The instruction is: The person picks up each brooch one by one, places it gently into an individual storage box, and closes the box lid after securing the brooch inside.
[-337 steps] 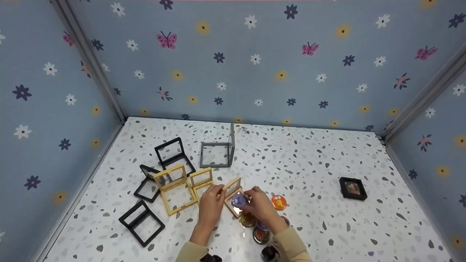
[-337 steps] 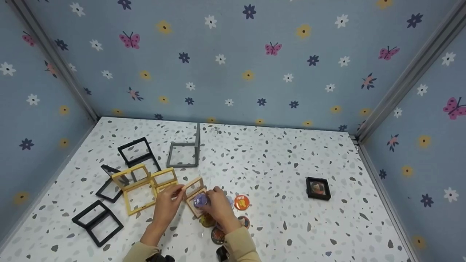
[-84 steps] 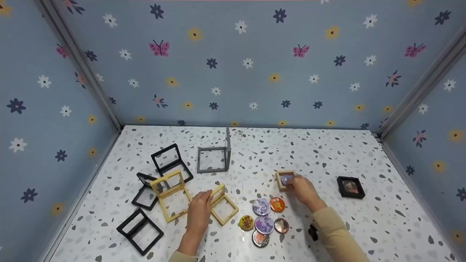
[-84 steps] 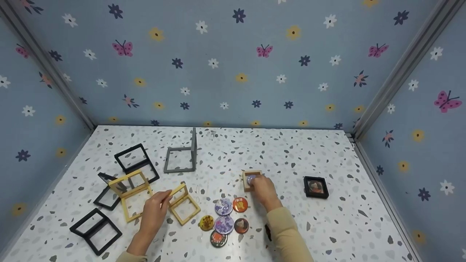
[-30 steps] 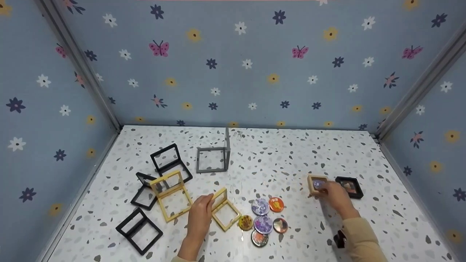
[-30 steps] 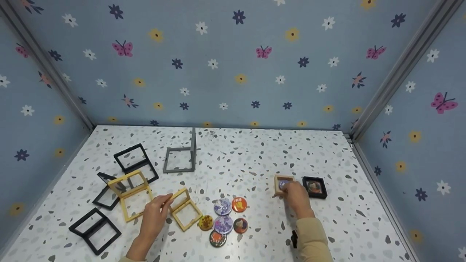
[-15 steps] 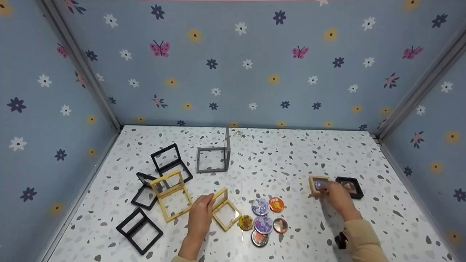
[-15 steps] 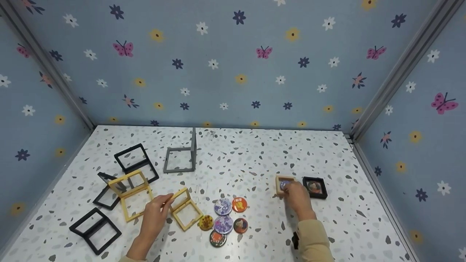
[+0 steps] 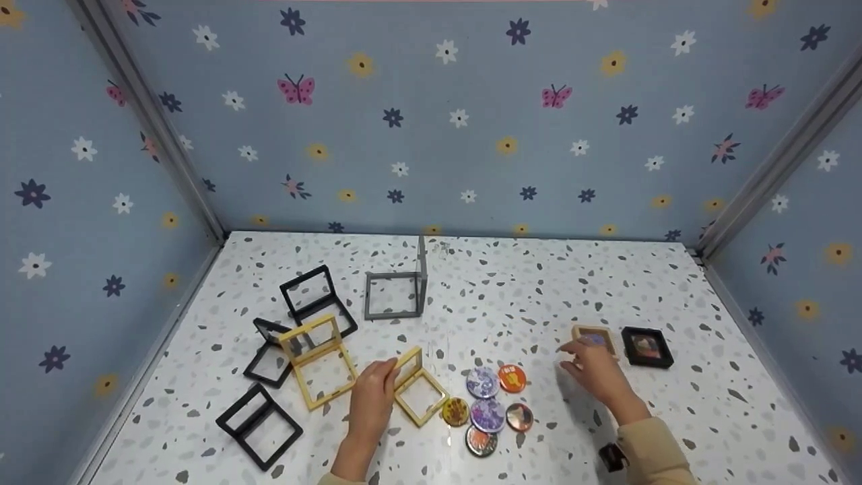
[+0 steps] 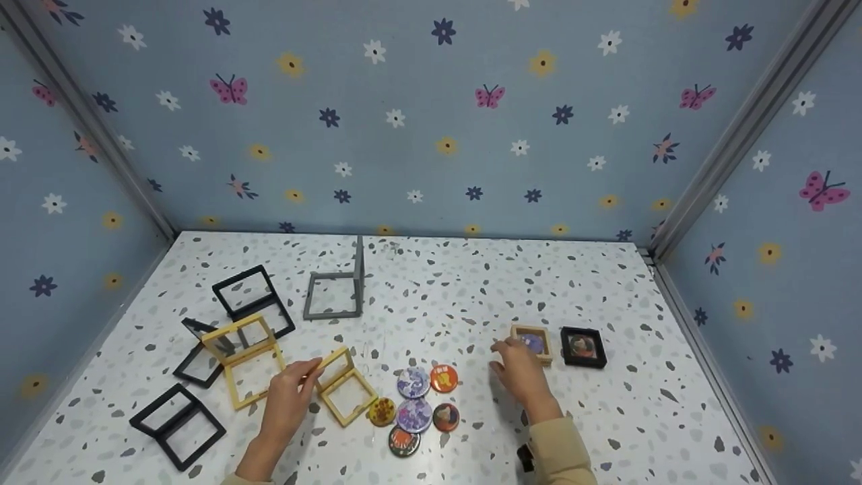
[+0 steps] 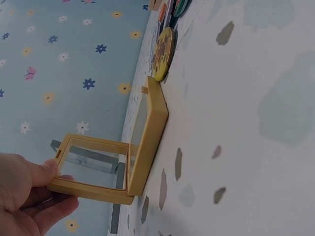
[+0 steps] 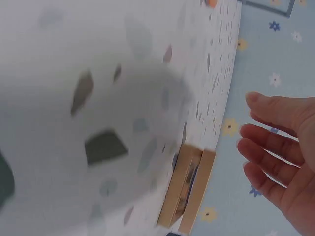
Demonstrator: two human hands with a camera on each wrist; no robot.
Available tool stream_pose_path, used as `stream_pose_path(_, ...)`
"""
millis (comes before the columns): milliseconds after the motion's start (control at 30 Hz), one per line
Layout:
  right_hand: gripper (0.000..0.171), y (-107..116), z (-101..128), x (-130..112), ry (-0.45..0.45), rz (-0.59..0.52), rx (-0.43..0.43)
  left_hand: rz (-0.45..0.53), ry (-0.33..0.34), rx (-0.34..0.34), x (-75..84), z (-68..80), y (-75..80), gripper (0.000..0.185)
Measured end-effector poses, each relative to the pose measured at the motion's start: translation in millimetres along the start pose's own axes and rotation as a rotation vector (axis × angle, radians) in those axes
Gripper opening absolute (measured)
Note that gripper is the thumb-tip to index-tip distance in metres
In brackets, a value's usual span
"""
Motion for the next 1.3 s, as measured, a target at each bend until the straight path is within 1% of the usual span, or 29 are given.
stream_pose_path(100,0.022,-6.6,0.6,-11.3,0.005,-0.041,-0.035,0.003,0.009,-0.005,-0.6,0.5,-0.2,0.016)
stream_pose_path(267,0.025,-16.2,1.5,-28.5,0.08,-0.076,-0.023,0.001,-0.007,0.003,0.3,0.8,0.5,0.016)
stream_pose_path(367,0.029,-20.7,1.0,-36.7,0.108,-0.098,-0.031,0.0,-0.014,0.009,0.8,1.1,0.8,0.016)
stream_pose_path(533,0.041,-27.3,-1.3,-45.9,0.107,-0.128,-0.094,-0.003,-0.008,0.009,0.0,0.8,0.1,0.016)
stream_pose_path(667,0.05,-33.4,-2.5,-50.2,0.072,-0.115,-0.137,0.0,-0.006,0.006,-1.1,0.5,-0.5,0.016)
stream_pose_path(800,0.055,-39.6,-4.6,-53.4,0.033,-0.094,-0.177,0.005,-0.009,0.009,-1.6,0.7,-0.2,0.016)
stream_pose_path(900,0.055,-43.0,-6.1,-56.2,0.026,-0.087,-0.204,0.008,-0.013,0.012,-1.9,0.7,-0.3,0.016)
stream_pose_path(967,0.055,-45.6,-6.8,-57.7,0.04,-0.077,-0.211,0.008,-0.016,0.011,-1.9,0.7,-0.5,0.016)
stream_pose_path(1100,0.053,-49.3,-8.0,-60.8,0.101,-0.055,-0.191,0.002,-0.022,0.016,-0.7,0.6,0.0,0.016)
stream_pose_path(1200,0.051,-50.9,-9.0,-62.4,0.136,-0.061,-0.178,-0.005,-0.036,0.029,0.7,0.4,0.9,0.015)
stream_pose_path(1300,0.047,-52.1,-10.4,-63.5,0.141,-0.058,-0.175,-0.008,-0.042,0.038,0.9,0.2,0.9,0.015)
Point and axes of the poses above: each hand's wrist, its own z-axis away from the middle knuckle, its own y-axis out of the back of the hand, x = y × z, the point moved 4 cm from there along -z, towards the middle knuckle, and after that the axes turned 9 degrees about z, right-handed, at the moved point
